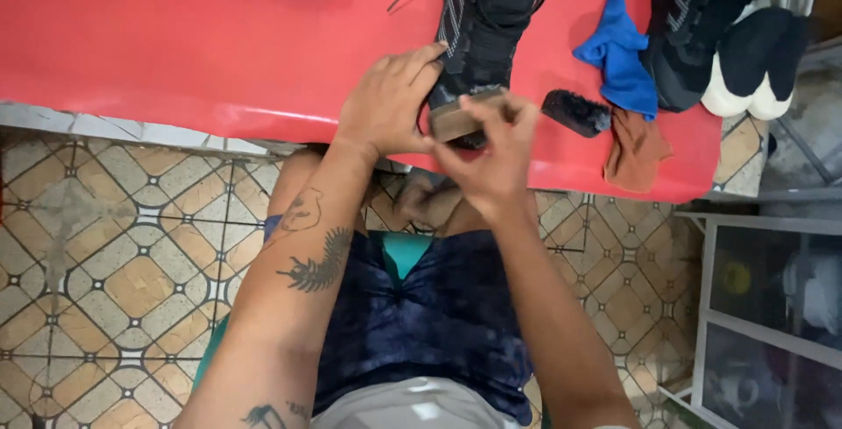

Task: The person cleans a black high-top sneaker by applying a white cleaning paste with a brush and wiping it with a blue cloth. They repeatedly dip the brush into a blue container and scrub different parts of the shoe, including the sole and upper, before wiping off the residue.

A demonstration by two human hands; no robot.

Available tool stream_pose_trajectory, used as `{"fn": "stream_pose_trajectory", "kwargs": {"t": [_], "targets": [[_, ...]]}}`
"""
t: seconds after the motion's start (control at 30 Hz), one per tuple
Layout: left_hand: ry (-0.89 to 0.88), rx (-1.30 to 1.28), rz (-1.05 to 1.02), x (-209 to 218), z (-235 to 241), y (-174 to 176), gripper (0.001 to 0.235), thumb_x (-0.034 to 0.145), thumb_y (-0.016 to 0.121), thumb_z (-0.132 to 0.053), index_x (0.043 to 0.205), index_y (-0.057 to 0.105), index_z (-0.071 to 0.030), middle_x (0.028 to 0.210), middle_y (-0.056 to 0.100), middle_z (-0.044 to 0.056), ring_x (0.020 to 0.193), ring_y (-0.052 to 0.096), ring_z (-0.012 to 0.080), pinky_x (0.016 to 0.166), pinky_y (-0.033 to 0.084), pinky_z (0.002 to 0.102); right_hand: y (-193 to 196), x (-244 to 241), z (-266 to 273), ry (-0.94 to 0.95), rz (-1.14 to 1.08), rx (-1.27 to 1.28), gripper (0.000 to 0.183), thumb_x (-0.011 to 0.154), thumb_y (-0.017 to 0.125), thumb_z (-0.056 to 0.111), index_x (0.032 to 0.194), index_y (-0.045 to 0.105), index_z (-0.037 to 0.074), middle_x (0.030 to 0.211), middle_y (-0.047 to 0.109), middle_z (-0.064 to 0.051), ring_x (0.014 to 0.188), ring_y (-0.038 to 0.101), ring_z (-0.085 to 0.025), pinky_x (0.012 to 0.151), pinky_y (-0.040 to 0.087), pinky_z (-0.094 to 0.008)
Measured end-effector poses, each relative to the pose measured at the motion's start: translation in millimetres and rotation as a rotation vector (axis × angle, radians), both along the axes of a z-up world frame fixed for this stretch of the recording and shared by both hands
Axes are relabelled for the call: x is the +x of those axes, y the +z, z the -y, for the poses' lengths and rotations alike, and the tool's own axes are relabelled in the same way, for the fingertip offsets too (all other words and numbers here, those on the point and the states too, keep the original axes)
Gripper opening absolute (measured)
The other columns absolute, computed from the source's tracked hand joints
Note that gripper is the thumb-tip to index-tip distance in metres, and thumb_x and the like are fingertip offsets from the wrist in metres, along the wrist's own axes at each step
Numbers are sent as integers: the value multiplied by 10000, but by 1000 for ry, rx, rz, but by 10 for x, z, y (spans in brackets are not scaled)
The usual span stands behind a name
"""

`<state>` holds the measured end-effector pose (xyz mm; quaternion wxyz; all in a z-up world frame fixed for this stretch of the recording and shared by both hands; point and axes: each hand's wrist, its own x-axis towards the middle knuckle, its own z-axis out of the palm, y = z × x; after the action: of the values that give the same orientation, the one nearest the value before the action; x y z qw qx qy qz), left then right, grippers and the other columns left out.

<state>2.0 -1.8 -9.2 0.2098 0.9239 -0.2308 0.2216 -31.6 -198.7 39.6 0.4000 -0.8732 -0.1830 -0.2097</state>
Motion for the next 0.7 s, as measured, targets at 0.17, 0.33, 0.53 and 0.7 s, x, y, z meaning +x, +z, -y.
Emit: {"fn": "stream_pose_trajectory", "kwargs": {"t": [0.17, 0.33, 0.53, 0.7], "targets": [[-89, 23, -130, -38, -69, 331, 1162, 718, 663, -919, 1355, 540, 46, 1528, 478, 178, 1299, 553, 375, 1018, 445, 498, 149, 173, 260, -196, 89, -36, 489, 854, 932, 205, 1232, 647, 80, 1218, 592, -162, 1205, 560, -340, 999, 500, -458], [-80, 20, -119, -57, -44, 250, 1135, 719, 633, -913, 1322, 560, 45, 1531, 480, 177, 1286, 560, 368, 1014, 446, 493, 181, 69, 303, 17, -10, -120, 544, 778, 963, 268, 1216, 666, 142, 1269, 552, -96, 1259, 480, -340, 1050, 423, -449], [-82, -7, -66, -14, -42, 227, 1045, 677, 708, -785, 1294, 577, 48, 1505, 504, 171, 1255, 587, 369, 967, 479, 492, 186, 73, 141, -79, 7, -78, 595, 744, 985, 356, 1177, 655, 118, 1140, 494, -113, 1129, 491, -312, 983, 449, -401], [-56, 27, -111, -53, -52, 255, 1137, 681, 714, -908, 1304, 565, 31, 1519, 493, 163, 1189, 603, 376, 968, 457, 484, 219, 162, -6, -242, -24, -17, 432, 712, 945, 198, 1058, 686, 178, 1123, 414, -96, 995, 548, -271, 817, 509, -368]]}}
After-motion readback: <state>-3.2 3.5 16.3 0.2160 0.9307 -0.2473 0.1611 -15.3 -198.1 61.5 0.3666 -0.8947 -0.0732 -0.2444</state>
